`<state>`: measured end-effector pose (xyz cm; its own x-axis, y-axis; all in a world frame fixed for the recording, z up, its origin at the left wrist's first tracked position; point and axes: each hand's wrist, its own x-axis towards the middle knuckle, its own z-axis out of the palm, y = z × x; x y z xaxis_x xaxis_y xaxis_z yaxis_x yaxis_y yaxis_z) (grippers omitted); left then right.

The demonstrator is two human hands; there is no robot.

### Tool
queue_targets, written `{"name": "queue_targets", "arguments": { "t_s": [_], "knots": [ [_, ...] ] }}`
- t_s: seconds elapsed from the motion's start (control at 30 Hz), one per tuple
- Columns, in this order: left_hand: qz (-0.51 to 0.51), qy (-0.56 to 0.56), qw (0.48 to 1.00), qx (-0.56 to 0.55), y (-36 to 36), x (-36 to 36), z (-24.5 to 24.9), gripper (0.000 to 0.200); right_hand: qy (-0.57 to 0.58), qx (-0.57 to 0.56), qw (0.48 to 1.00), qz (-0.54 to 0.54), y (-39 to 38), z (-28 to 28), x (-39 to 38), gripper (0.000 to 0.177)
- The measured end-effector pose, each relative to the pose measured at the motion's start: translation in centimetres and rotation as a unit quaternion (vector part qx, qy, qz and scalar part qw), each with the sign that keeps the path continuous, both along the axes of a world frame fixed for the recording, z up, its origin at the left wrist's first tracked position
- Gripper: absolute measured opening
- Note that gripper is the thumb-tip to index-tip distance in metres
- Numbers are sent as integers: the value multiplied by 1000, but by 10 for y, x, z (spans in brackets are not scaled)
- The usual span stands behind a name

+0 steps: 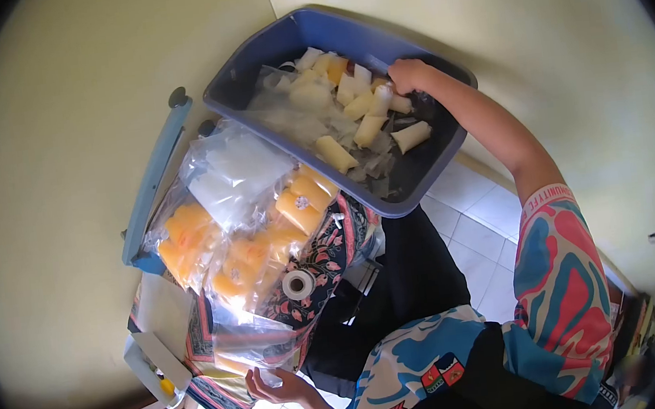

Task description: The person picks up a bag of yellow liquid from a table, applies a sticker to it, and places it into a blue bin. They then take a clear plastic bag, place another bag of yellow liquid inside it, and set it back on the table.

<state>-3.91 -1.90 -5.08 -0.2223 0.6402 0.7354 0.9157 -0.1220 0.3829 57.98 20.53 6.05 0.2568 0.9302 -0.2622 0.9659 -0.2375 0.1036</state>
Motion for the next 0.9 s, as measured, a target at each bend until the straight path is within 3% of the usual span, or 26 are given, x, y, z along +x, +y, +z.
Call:
{"name": "queue_targets", "arguments": {
  "t_s": [0.23, 0.33, 0.43, 0.47, 0.5, 0.57, 0.63, 0.67, 0.73, 0.83, 0.9],
  "knots": [
    [-23, -13, 1000, 11, 13, 11, 4, 15, -56, 90, 994, 39, 8, -18, 14, 27],
    [-21, -25, 999, -4, 10, 15, 9, 11, -19, 81, 996, -42, 1, 13, 6, 35],
    [-1, -26, 999, -21, 5, 10, 12, 7, 8, 127, 990, -59, 2, 14, 32, 36],
    [-5, -15, 1000, -16, 4, 6, 13, 8, 25, 196, 980, -24, -6, 13, 42, 36],
    [-8, -6, 1000, -12, 5, 2, 13, 10, 41, 263, 964, 13, -14, 18, 51, 36],
    [-10, 4, 1000, -4, 4, -2, 14, 10, 164, 380, 910, -29, -43, 29, 40, 26],
    [1, 9, 1000, -2, 4, -1, 19, 10, 341, 438, 826, -101, -84, 62, -16, 17],
    [-2, -35, 999, -17, 3, 0, 20, 9, 406, 446, 795, -71, -102, 73, -43, 14],
    [-16, -66, 997, -26, 4, 2, 25, 13, 530, 415, 739, -20, -134, 87, -91, 15],
    [-35, -53, 998, -10, 12, -4, 18, 15, 693, 269, 668, 21, -169, 80, -169, 26],
    [-38, -50, 998, -32, 16, -1, 25, 13, 687, 114, 709, 110, -171, 60, -214, 33]
  ]
}}
